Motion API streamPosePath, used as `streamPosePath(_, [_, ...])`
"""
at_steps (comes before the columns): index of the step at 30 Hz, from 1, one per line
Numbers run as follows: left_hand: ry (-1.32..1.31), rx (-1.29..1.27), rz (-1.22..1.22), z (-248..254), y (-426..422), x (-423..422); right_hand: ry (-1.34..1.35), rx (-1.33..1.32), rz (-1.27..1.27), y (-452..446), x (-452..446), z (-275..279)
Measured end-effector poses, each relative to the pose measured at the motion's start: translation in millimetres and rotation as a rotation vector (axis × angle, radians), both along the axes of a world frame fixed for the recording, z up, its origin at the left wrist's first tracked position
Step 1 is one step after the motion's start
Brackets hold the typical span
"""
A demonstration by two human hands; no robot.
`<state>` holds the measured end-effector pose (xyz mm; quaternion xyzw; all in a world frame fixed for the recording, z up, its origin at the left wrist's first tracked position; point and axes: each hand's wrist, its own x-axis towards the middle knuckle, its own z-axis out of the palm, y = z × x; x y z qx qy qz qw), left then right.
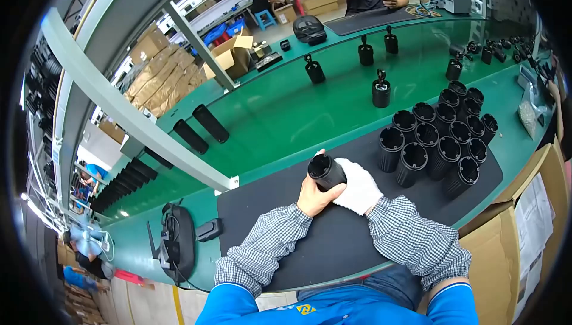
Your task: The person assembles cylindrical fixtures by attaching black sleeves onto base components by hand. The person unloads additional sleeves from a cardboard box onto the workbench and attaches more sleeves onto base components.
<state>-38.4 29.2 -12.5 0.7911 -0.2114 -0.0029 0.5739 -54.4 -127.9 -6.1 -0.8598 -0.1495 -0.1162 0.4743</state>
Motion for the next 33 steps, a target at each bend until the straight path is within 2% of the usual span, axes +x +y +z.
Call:
streamPosePath(16, [-0.101, 0.035, 0.016, -21.8, 3.1, 9.3, -0.033, 0.006, -0.025, -0.7, -7.0, 18.4])
streamPosePath(26, [0.024, -0.038, -0.003, -9.1, 0.5, 2.9, -0.046, -0.006, -0.054, -0.9, -7.8, 15.5])
streamPosePath(33, [0.005, -0.042, -0.021, -11.7, 0.7, 4.1, -0.016, -0.003, -0.031, -1.7, -10.7, 31.7])
